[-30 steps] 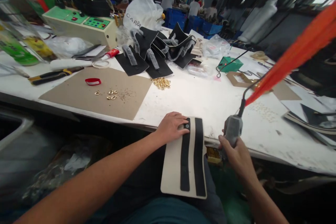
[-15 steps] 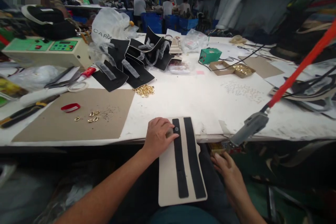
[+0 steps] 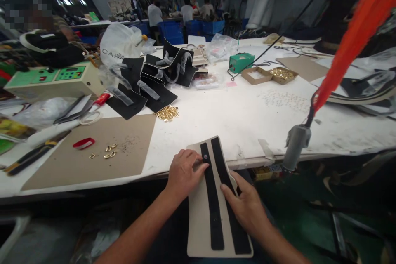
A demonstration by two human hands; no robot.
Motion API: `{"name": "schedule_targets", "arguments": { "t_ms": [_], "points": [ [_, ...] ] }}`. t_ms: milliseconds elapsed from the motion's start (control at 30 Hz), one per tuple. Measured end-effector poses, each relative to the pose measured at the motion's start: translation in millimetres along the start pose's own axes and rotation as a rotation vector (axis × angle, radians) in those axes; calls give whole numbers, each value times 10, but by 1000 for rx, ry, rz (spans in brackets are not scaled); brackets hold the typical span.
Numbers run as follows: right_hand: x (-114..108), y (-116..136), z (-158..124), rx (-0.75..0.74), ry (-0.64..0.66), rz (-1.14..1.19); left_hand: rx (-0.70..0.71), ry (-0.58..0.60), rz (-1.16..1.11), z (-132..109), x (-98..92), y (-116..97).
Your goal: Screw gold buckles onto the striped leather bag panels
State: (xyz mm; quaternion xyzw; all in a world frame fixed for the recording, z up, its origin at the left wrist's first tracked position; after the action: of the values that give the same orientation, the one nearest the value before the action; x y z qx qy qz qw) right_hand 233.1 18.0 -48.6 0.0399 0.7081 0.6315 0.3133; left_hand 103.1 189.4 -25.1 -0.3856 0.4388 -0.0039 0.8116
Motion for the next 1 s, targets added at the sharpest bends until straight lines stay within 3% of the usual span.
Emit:
{"name": "schedule_targets", "arguments": {
  "t_ms": [133,300,433,533,700,833,1000],
  "points": [
    [127,272,-12,-245,75,-324,-281,53,-313,-108,-139,-88],
    [286,552,-1,-278,210,-562,-483,66,-557,-196,-221,-233],
    [318,634,-15,-293,232,-504,-608,-47,-721,-237,-163,-170],
    [263,623,7,-348,226,-289,-724,-132,-911,-292,-121,-104],
    [84,668,232,-412,-49,-118,-748,-250,-1069,-400,-220,-151],
    [28,952,307,-485,-112,-143,-709,-456,-1116,-511,-401,-269],
    [-117,1201,176,-621,-192,-294,-780,-806,-1460,-670,-646,-378]
  ]
}}
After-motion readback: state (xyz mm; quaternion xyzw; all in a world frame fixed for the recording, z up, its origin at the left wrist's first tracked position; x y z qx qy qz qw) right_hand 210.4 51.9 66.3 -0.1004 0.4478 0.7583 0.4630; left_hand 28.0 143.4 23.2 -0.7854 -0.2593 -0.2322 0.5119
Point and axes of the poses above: each hand's wrist, its own z-axis towards the middle knuckle, its own x-axis out of the palm, y = z × x, the point moved 3 cm from there along z, towards the middle knuckle, and after that the axes turned 10 degrees about -z, right-handed, at the moved point
